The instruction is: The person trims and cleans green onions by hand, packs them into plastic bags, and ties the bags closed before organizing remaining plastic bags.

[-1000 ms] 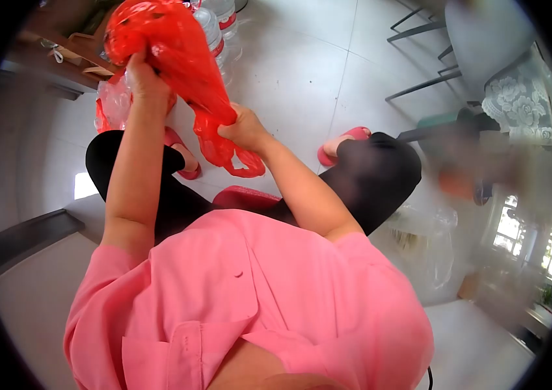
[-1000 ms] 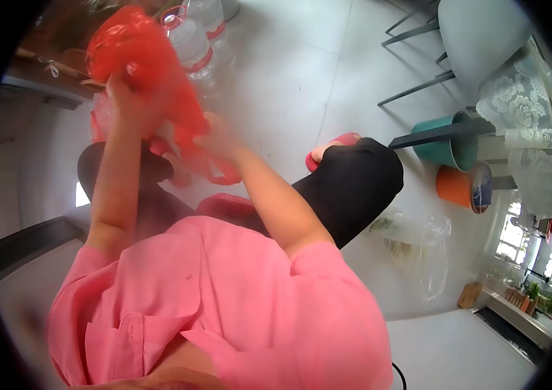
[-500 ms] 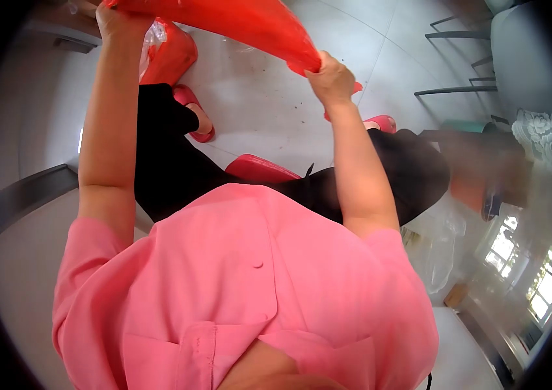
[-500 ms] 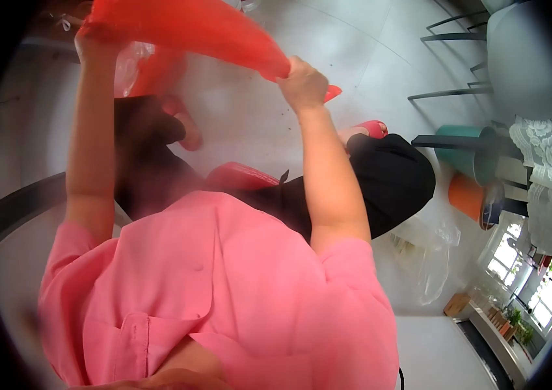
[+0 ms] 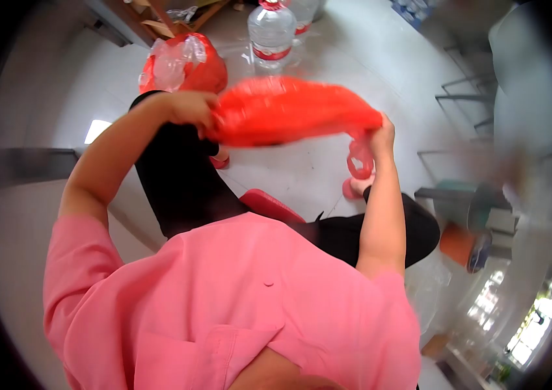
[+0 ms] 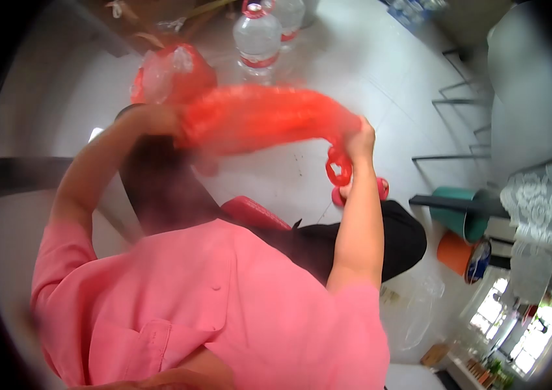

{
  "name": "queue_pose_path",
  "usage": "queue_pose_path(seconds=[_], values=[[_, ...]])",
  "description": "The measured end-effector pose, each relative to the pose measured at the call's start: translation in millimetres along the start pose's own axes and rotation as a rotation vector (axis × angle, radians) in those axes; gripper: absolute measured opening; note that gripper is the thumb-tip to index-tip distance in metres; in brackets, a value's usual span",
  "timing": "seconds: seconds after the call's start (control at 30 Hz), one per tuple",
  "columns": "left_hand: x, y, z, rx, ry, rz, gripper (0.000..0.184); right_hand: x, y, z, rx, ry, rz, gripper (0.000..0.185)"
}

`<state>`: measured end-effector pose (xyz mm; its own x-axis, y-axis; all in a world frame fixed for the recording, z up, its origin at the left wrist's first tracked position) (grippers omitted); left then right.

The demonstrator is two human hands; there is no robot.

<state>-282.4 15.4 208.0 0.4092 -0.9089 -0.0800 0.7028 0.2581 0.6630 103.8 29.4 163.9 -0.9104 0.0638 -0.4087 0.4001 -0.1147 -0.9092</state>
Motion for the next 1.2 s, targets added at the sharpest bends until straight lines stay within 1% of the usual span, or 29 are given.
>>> queue_pose_path(seconds=[0.03,0.1,0.13,0.17,0.23,0.27,0.3,0.33,0.37,0.43,0.47,0.5,0.57,0.63,0.67,0.73,0.77,0.8,0.83,0.87,0.9,0.93,0.97,1.03,1.07,1.1,1.13,1.17,1.2], values=[[35,27,11,-0.041,-0.142,-0.144,0.030,1,-3,1,-0.032,0.012,0.082,0.018],[79,19,0,0.182,-0.374,-0.151,0.034,7,7,8,0.143,-0.027,0.221,0.015],[100,41,12,0.199,-0.452,-0.208,0.031,11,8,14,0.093,-0.025,0.349,0.016],[106,58,19,0.330,-0.492,-0.056,0.028,19,15,18,0.042,-0.019,0.477,0.017],[111,101,42,0.516,-0.582,0.281,0.024,49,75,13,-0.094,-0.146,0.285,0.017],[107,106,35,0.528,-0.560,0.277,0.024,64,53,25,-0.143,-0.179,0.372,0.017],[74,124,30,0.816,-0.206,0.157,0.024,86,23,43,-0.192,-0.208,0.459,0.016],[44,137,41,1.082,0.160,0.025,0.024,103,16,53,-0.160,-0.284,0.514,0.017],[20,137,44,1.110,0.179,0.239,0.025,118,8,61,-0.128,-0.360,0.571,0.017],[-25,132,51,1.203,0.223,0.660,0.028,132,-32,78,-0.020,-0.496,0.283,0.020],[-43,131,56,1.086,0.661,-0.102,0.030,136,-49,83,0.023,-0.495,0.213,0.022],[-43,126,61,1.004,0.778,-0.308,0.032,134,-62,88,0.068,-0.498,0.142,0.024],[-44,115,72,0.807,1.021,-0.720,0.037,124,-91,96,0.037,-0.557,0.129,0.024],[-33,95,56,0.589,0.853,-0.415,0.040,111,-136,108,-0.051,-0.698,0.026,0.027],[-26,83,48,0.479,0.760,-0.269,0.041,98,-157,110,-0.064,-0.692,0.027,0.027],[-4,38,-30,0.241,0.534,-1.065,0.045,75,-188,114,-0.210,-0.693,0.394,0.028],[31,48,-31,0.236,0.326,-1.122,0.036,60,-183,106,-0.168,-0.620,0.343,0.020],[68,56,-30,0.233,0.101,-1.153,0.027,41,-199,94,-0.274,-0.499,0.312,0.013],[103,64,-24,0.225,-0.118,-1.156,0.020,23,-208,81,-0.221,-0.414,0.245,0.008],[128,83,-21,0.489,-0.110,-1.135,0.014,10,-214,65,-0.394,-0.293,0.316,0.007],[142,116,5,0.720,-0.109,-1.008,0.011,3,-210,53,-0.569,-0.166,0.387,0.006],[140,131,15,0.723,-0.098,-1.011,0.011,10,-189,42,-0.491,-0.229,0.137,0.006],[124,159,34,0.871,-0.043,-0.646,0.010,26,-166,35,-0.394,-0.294,0.040,0.012],[75,183,61,1.097,0.060,0.099,0.011,70,-127,37,-0.247,-0.405,0.035,0.026],[63,179,53,1.099,0.070,0.091,0.011,88,-118,39,-0.215,-0.432,0.038,0.034],[36,166,37,1.171,0.102,0.353,0.012,102,-105,43,-0.120,-0.448,-0.208,0.039],[16,155,29,1.231,0.129,0.617,0.014,99,-128,49,-0.264,-0.389,0.018,0.043],[18,157,28,1.227,0.128,0.609,0.014,96,-153,59,-0.401,-0.324,0.244,0.047],[16,143,11,0.995,0.272,0.715,0.016,90,-161,60,-0.451,-0.218,0.573,0.065]])
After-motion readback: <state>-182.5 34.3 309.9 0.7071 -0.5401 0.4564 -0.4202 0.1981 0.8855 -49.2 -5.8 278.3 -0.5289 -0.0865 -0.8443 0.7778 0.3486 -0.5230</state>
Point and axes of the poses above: each hand's wrist, its own z-axis away from the middle knuckle, its own x-axis out of the palm, y = z × x, the point moved 9 cm from there along -z, towards the middle knuckle, and after that the axes turned 8 degrees about -y, right-handed, at the moved point
